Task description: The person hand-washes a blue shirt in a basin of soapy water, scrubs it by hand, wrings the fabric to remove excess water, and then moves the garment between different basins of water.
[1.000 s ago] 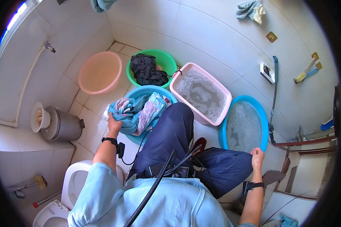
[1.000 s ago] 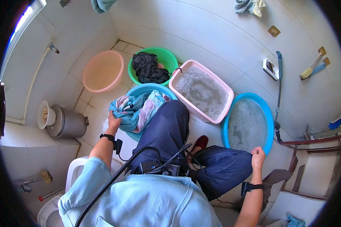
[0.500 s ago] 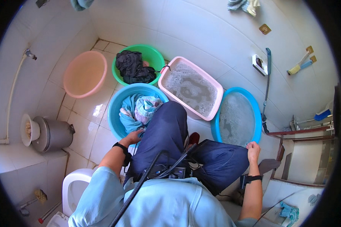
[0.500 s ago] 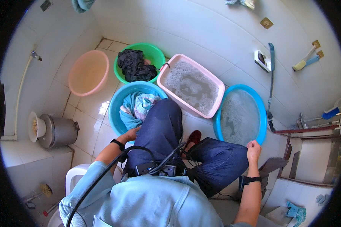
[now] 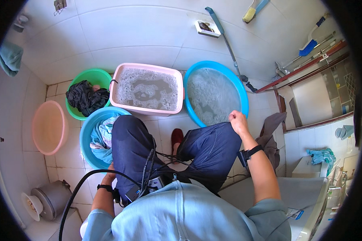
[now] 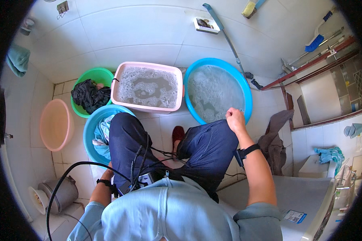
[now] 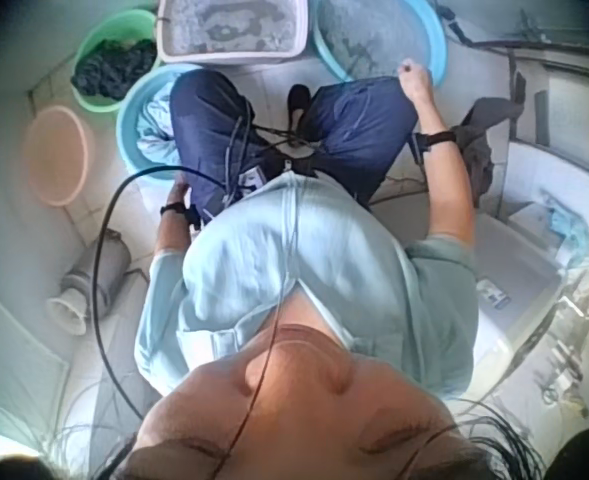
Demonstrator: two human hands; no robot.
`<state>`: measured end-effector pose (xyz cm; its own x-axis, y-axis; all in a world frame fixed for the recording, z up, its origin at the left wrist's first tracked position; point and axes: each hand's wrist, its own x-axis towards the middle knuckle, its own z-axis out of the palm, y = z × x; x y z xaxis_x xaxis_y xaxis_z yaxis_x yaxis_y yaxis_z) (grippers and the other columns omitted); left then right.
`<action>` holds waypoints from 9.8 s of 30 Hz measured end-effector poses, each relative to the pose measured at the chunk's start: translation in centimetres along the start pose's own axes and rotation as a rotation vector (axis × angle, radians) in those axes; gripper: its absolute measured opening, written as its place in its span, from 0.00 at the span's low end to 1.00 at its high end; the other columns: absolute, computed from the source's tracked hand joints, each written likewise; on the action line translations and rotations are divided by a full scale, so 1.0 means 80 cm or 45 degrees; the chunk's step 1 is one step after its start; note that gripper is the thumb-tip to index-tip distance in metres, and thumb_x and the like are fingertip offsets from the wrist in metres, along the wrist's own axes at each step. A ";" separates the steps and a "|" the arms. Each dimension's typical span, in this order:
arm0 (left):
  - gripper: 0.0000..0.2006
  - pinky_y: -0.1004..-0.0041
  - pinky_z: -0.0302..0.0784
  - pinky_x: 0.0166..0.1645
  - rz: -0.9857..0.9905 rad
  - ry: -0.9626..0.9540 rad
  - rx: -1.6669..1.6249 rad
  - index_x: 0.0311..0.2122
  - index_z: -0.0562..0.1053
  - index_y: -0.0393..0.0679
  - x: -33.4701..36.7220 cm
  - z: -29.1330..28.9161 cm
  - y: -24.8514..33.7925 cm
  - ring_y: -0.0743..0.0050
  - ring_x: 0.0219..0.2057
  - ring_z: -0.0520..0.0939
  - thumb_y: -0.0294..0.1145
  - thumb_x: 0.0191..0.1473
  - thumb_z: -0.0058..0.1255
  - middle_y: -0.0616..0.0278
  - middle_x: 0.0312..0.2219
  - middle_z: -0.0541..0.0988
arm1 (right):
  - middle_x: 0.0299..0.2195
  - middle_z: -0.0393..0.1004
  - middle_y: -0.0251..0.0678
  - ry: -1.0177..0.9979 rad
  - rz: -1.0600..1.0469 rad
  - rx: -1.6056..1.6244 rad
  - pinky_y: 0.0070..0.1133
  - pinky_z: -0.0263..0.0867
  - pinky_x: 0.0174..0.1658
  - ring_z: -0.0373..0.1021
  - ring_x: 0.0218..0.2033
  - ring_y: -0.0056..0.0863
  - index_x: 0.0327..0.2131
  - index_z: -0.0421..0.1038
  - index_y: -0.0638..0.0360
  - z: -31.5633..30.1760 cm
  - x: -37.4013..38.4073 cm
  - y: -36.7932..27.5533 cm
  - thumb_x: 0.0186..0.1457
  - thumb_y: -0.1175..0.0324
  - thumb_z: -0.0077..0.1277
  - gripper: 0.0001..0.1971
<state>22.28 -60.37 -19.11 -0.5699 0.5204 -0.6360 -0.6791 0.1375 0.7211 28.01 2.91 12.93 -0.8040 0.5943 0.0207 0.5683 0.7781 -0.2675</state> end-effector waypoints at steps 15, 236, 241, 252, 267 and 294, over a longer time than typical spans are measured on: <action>0.17 0.64 0.72 0.52 0.208 0.500 0.576 0.48 0.74 0.38 -0.021 -0.083 -0.089 0.56 0.47 0.79 0.38 0.59 0.45 0.49 0.42 0.80 | 0.19 0.73 0.37 -0.040 -0.097 0.174 0.25 0.66 0.31 0.70 0.24 0.24 0.24 0.71 0.64 0.043 0.026 0.011 0.51 0.73 0.48 0.06; 0.17 0.59 0.73 0.46 -0.425 2.799 -2.207 0.47 0.72 0.42 -0.284 0.807 0.605 0.47 0.41 0.79 0.41 0.56 0.49 0.48 0.39 0.79 | 0.32 0.80 0.42 -1.406 -4.331 -1.806 0.34 0.72 0.40 0.77 0.35 0.41 0.35 0.75 0.57 -0.213 -0.429 -0.767 0.49 0.64 0.56 0.10; 0.19 0.58 0.72 0.50 -0.513 2.753 -2.539 0.48 0.72 0.41 -0.197 0.871 0.617 0.45 0.45 0.77 0.42 0.55 0.50 0.45 0.42 0.78 | 0.34 0.79 0.43 -1.634 -4.447 -1.810 0.34 0.71 0.41 0.76 0.36 0.42 0.35 0.74 0.57 -0.285 -0.467 -0.639 0.50 0.64 0.55 0.10; 0.17 0.59 0.75 0.46 -0.661 2.830 -3.136 0.38 0.78 0.43 0.023 0.837 0.754 0.53 0.39 0.80 0.45 0.57 0.45 0.50 0.37 0.80 | 0.35 0.77 0.46 -1.750 -4.897 -1.999 0.33 0.70 0.41 0.75 0.37 0.44 0.38 0.73 0.60 -0.358 -0.534 -0.385 0.53 0.65 0.54 0.11; 0.13 0.68 0.78 0.37 0.084 3.105 -3.973 0.43 0.74 0.41 0.106 1.022 0.729 0.64 0.32 0.82 0.36 0.55 0.52 0.56 0.32 0.80 | 0.35 0.76 0.43 -2.559 -5.065 -1.739 0.28 0.70 0.37 0.76 0.33 0.38 0.38 0.73 0.60 -0.585 -0.498 0.013 0.51 0.75 0.54 0.09; 0.15 0.73 0.74 0.46 -0.518 3.965 -2.815 0.49 0.70 0.39 -0.285 1.916 0.301 0.72 0.37 0.79 0.32 0.59 0.51 0.59 0.39 0.78 | 0.30 0.79 0.45 -1.539 -4.776 -2.080 0.38 0.70 0.36 0.75 0.34 0.48 0.37 0.73 0.54 -0.748 -0.525 0.330 0.56 0.61 0.52 0.10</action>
<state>89.86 60.25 54.87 0.9073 0.3327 -0.2573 0.3415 -0.2254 0.9125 87.25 10.66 62.68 0.6775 0.5604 -0.4765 0.2099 -0.7681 -0.6049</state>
